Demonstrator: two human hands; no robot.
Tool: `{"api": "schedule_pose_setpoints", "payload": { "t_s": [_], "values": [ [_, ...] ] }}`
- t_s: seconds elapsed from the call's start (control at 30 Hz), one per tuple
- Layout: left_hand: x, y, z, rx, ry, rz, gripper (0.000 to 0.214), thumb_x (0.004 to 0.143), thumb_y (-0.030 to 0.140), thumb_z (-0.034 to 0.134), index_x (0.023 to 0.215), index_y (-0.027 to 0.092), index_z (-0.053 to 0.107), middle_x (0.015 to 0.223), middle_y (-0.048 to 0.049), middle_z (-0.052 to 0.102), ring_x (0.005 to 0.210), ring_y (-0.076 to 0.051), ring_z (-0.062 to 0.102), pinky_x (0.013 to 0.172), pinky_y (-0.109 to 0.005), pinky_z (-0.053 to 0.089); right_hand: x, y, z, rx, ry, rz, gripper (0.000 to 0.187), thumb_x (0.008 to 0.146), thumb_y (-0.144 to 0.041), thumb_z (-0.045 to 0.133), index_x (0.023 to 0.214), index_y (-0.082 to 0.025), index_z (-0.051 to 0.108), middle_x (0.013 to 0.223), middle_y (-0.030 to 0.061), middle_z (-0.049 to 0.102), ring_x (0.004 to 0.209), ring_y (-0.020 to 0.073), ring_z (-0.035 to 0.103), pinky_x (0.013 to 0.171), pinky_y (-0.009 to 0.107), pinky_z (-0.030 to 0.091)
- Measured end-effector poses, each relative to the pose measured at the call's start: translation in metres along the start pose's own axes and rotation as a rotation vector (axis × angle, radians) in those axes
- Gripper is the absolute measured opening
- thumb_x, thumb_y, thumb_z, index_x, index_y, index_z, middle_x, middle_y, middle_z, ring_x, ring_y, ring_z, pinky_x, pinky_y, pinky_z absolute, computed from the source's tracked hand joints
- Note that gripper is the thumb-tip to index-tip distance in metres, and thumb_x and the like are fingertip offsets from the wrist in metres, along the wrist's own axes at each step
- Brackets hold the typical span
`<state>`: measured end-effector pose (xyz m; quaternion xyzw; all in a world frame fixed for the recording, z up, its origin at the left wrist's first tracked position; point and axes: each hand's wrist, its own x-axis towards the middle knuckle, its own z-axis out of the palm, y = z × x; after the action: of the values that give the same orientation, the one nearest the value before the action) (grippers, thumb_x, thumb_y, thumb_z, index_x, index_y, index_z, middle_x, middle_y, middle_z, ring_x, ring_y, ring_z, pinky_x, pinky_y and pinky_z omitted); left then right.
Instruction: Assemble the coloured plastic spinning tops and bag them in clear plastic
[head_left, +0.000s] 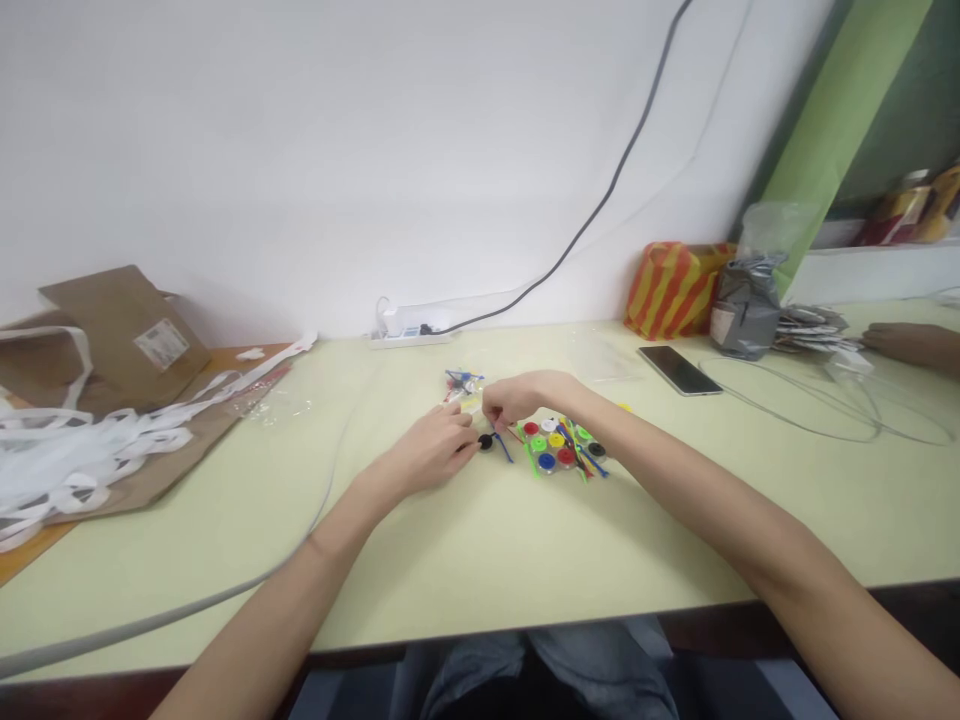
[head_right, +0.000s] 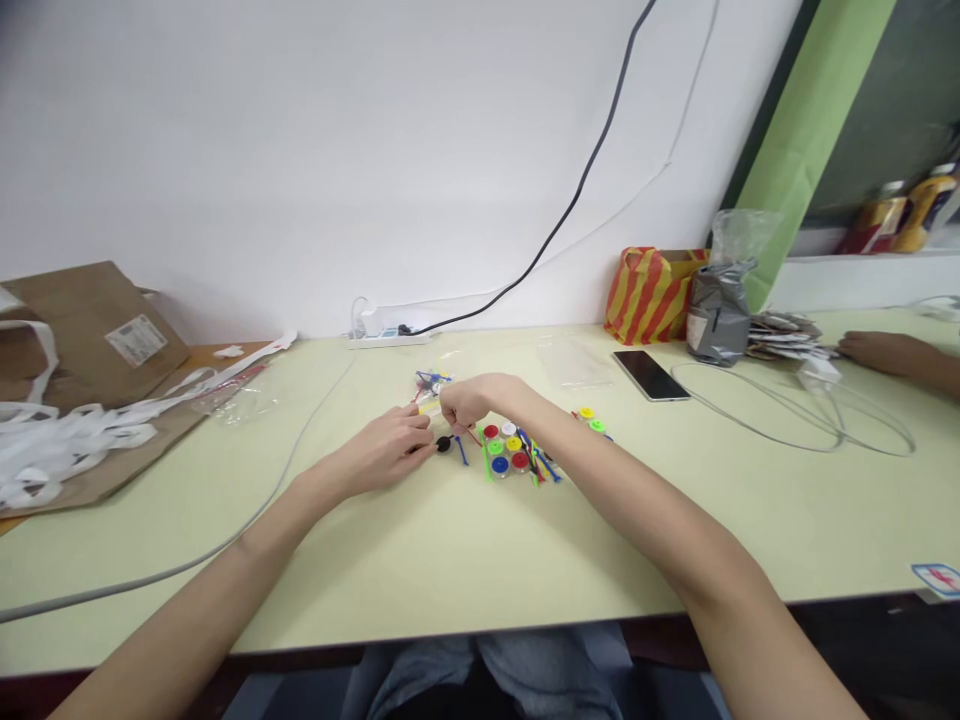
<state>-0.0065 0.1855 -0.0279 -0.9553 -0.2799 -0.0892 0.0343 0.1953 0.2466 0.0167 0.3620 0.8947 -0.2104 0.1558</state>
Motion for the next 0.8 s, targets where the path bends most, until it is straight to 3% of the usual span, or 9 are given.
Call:
{"api": "schedule_pose_setpoints", "payload": {
  "t_s": [0.2, 0.33, 0.57, 0.8],
  "values": [
    [-0.001, 0.003, -0.014, -0.021, 0.006, -0.029, 0.036, 0.1, 0.02, 0.042, 0.064, 0.019, 0.048, 0.07, -0.0036, 0.052, 0.068, -0.02, 0.045, 0.076, -0.037, 0.038, -0.005, 0.002, -0.006, 0.055, 0.025, -0.066, 0.006, 0.085, -0.019, 0.064, 0.083, -0.013, 0.066, 0.074, 0.0001, 0.061, 0.067, 0.0125, 0.05, 0.062, 0.024, 0.034],
    [-0.008, 0.002, -0.026, -0.041, -0.005, -0.073, 0.036, 0.097, 0.018, 0.042, 0.061, 0.019, 0.041, 0.065, -0.0025, 0.051, 0.068, -0.02, 0.047, 0.072, -0.034, 0.037, -0.006, -0.007, -0.006, 0.067, 0.135, -0.125, 0.005, 0.086, -0.017, 0.063, 0.084, -0.012, 0.064, 0.077, 0.0007, 0.061, 0.069, 0.0123, 0.05, 0.061, 0.023, 0.035],
    [-0.012, 0.0, -0.018, 0.018, -0.048, -0.121, 0.032, 0.09, 0.02, 0.053, 0.06, 0.02, 0.043, 0.061, -0.0025, 0.052, 0.064, -0.02, 0.048, 0.061, -0.034, 0.03, 0.007, -0.023, 0.01, -0.037, 0.076, -0.104, 0.012, 0.083, -0.009, 0.054, 0.087, -0.014, 0.064, 0.079, 0.0011, 0.061, 0.065, 0.0126, 0.047, 0.057, 0.025, 0.033],
    [-0.012, -0.002, -0.013, 0.005, -0.058, -0.149, 0.031, 0.088, 0.014, 0.05, 0.058, 0.019, 0.042, 0.061, -0.0036, 0.051, 0.065, -0.021, 0.05, 0.059, -0.033, 0.028, -0.006, -0.019, 0.0, -0.044, 0.238, -0.058, 0.013, 0.092, -0.025, 0.061, 0.101, -0.015, 0.064, 0.096, 0.0063, 0.066, 0.078, 0.0154, 0.055, 0.063, 0.023, 0.036]
  ]
}}
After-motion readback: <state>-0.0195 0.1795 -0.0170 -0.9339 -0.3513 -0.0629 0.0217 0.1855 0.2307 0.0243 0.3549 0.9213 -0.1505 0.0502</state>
